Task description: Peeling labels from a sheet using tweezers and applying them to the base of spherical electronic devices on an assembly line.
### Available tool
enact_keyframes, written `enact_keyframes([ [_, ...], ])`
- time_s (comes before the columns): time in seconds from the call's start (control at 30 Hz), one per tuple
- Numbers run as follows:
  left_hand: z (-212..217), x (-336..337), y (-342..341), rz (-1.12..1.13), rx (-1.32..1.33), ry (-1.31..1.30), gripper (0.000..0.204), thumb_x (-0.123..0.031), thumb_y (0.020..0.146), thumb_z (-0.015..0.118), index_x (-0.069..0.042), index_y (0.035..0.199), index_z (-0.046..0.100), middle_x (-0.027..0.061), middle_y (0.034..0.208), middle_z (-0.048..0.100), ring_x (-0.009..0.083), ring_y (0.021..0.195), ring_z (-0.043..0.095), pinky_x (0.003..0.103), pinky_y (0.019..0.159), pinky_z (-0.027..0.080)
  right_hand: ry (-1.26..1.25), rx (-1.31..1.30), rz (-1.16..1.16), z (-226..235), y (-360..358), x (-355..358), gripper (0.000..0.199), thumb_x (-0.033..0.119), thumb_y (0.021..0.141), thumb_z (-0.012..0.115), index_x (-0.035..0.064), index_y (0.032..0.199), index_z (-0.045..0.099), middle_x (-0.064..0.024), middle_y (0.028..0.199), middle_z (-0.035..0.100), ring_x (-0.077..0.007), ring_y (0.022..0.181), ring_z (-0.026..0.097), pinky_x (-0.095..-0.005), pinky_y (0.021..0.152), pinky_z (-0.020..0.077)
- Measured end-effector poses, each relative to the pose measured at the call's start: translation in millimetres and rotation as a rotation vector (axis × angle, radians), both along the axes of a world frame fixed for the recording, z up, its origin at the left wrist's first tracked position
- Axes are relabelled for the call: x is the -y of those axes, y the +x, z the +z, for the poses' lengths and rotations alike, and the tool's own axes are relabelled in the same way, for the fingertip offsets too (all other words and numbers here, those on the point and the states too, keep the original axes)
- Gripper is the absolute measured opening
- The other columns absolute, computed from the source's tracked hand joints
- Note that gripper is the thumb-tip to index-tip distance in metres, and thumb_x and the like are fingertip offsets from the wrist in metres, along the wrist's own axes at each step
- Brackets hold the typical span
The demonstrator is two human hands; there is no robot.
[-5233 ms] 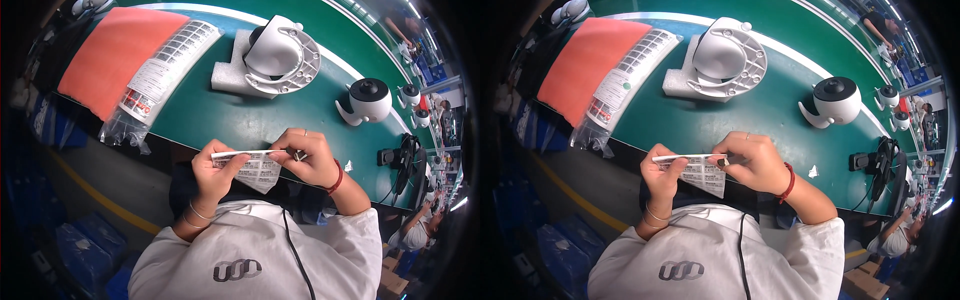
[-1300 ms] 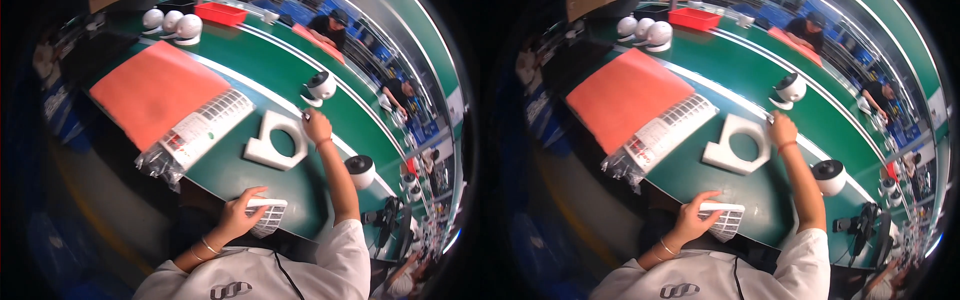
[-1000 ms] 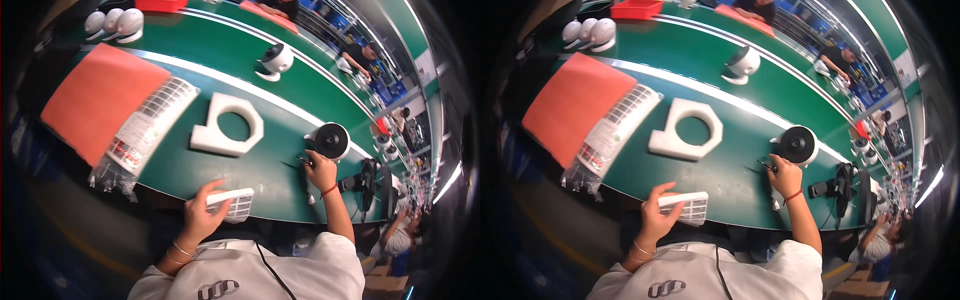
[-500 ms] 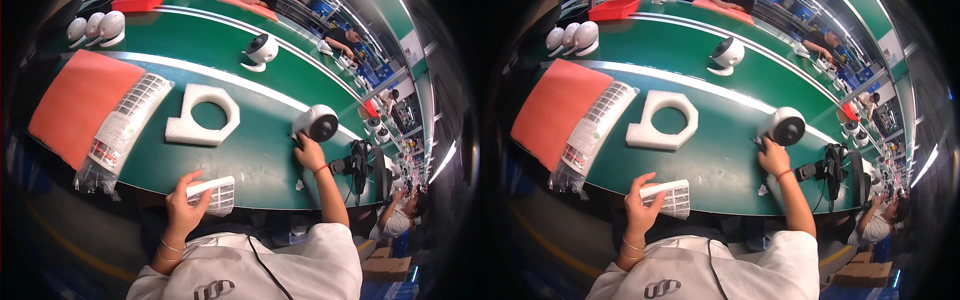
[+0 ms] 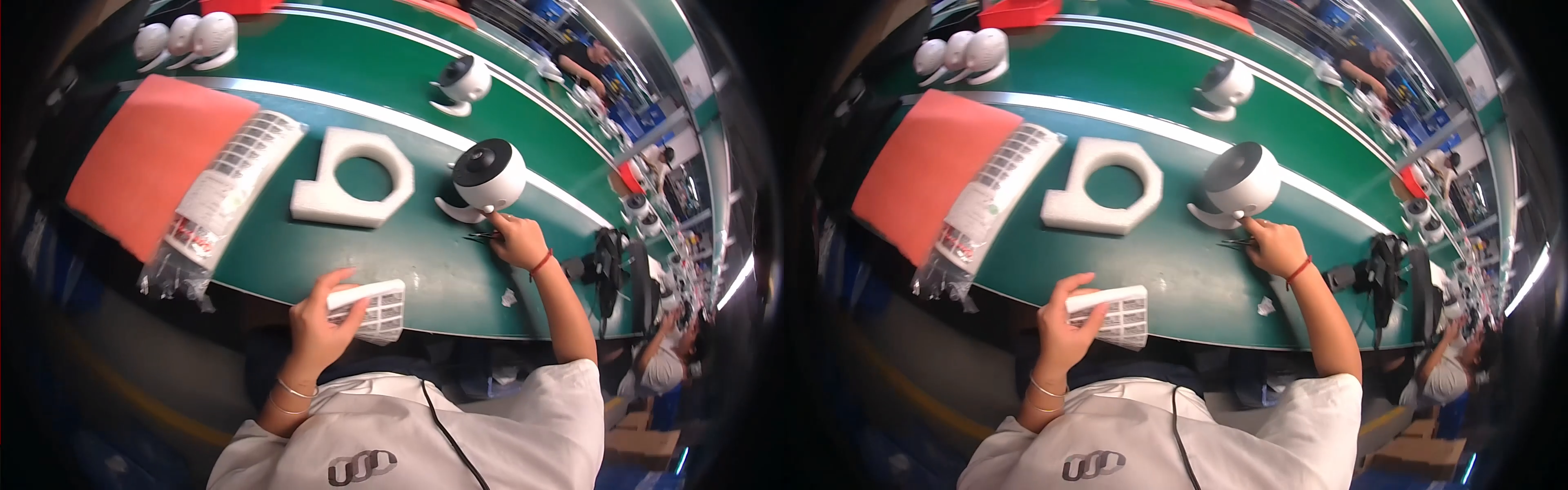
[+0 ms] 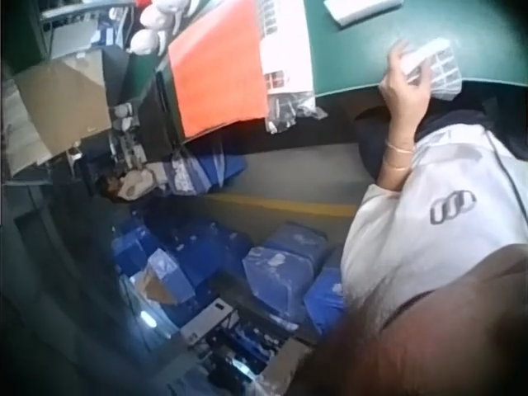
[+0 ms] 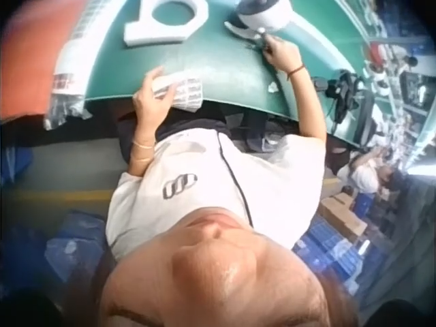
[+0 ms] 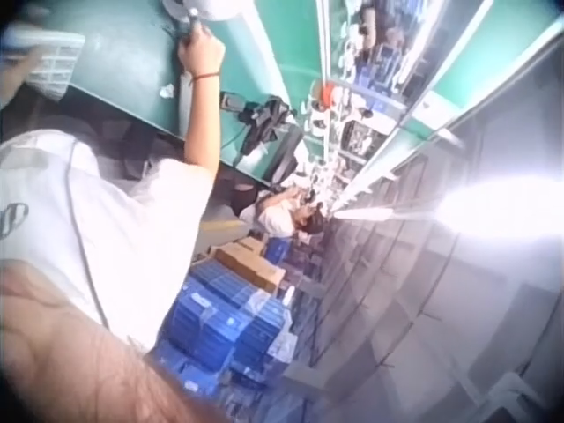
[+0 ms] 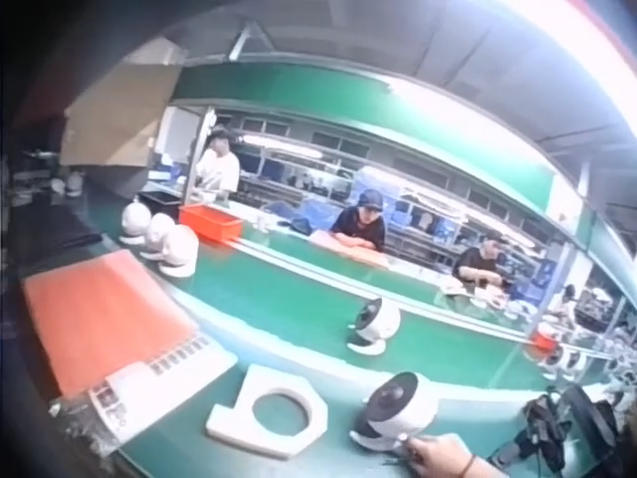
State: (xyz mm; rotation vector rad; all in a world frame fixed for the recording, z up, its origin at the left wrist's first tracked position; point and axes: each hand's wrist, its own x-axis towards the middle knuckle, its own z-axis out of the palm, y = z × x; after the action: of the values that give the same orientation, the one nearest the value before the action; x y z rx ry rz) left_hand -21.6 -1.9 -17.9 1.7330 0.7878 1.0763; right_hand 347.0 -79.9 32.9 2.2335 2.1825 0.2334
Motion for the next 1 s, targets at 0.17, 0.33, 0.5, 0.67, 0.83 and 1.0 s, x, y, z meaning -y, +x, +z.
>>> enact_keyframes([
  [0.17, 5.2, 2.1, -7.7, 0.01, 0.045, -0.018, 0.04, -0.015, 0.08, 0.074, -0.01, 0.117, 0.059, 0.0134, 0.09, 0.071, 0.0264, 0.083, 0.071, 0.034, 0.071, 0.055, 0.262, 0.089, 0.101, -6.9, -14.1, -34.0, 0.034, 0.02, 0.071, 0.072, 0.0098, 0.102, 0.064, -0.0087, 0.09, 0.067, -0.0299, 0.066, 0.065, -0.041, 0.056, 0.0524],
  [0.33, 4.8, 2.3, -13.3, -0.02, 0.095, -0.001, 0.043, -0.016, 0.081, 0.072, -0.011, 0.121, 0.055, 0.0137, 0.093, 0.069, 0.0278, 0.085, 0.07, 0.034, 0.072, 0.055, 0.456, 0.104, 0.075, -3.3, -26.1, -63.1, 0.019, 0.017, 0.071, 0.072, 0.0111, 0.08, 0.056, -0.0082, 0.069, 0.064, -0.0291, 0.057, 0.06, -0.04, 0.051, 0.0464],
  [0.5, 2.7, 4.5, -16.9, -0.043, 0.104, -0.028, 0.042, -0.017, 0.082, 0.071, -0.011, 0.12, 0.055, 0.0138, 0.094, 0.069, 0.0285, 0.087, 0.069, 0.035, 0.074, 0.054, 0.361, 0.199, 0.092, -10.2, -32.3, -85.3, 0.047, 0.019, 0.072, 0.069, 0.0127, 0.117, 0.057, -0.0099, 0.067, 0.063, -0.0295, 0.057, 0.061, -0.04, 0.05, 0.0469],
  [0.67, 1.7, 4.1, -18.5, -0.032, 0.105, -0.017, 0.041, -0.016, 0.082, 0.071, -0.01, 0.119, 0.056, 0.0136, 0.096, 0.068, 0.0281, 0.088, 0.069, 0.034, 0.075, 0.054, 0.084, 0.173, -0.21, -21.6, -37.9, -98.8, 0.066, 0.022, 0.076, 0.066, 0.0128, 0.137, 0.041, -0.0154, 0.073, 0.065, -0.0356, 0.064, 0.063, -0.0481, 0.056, 0.0496],
  [0.83, 1.7, 4.5, -16.5, -0.03, 0.11, -0.028, 0.039, -0.013, 0.082, 0.072, -0.008, 0.117, 0.057, 0.0124, 0.094, 0.069, 0.0242, 0.087, 0.069, 0.032, 0.075, 0.054, 0.022, 0.147, -0.173, -25.2, -31.4, -122.4, 0.076, 0.024, 0.079, 0.064, 0.0104, 0.145, 0.028, -0.0185, 0.076, 0.066, -0.0376, 0.066, 0.064, -0.0493, 0.058, 0.0513],
  [1.0, 3.7, 3.6, -14.8, -0.018, 0.112, -0.004, 0.037, -0.011, 0.081, 0.073, -0.007, 0.114, 0.058, 0.0138, 0.093, 0.069, 0.025, 0.087, 0.07, 0.032, 0.073, 0.054, 0.131, 0.038, -0.204, -24.8, -39.6, -128.5, 0.061, 0.027, 0.079, 0.065, 0.0026, 0.129, 0.041, -0.0214, 0.078, 0.066, -0.04, 0.069, 0.065, -0.0504, 0.06, 0.052],
])
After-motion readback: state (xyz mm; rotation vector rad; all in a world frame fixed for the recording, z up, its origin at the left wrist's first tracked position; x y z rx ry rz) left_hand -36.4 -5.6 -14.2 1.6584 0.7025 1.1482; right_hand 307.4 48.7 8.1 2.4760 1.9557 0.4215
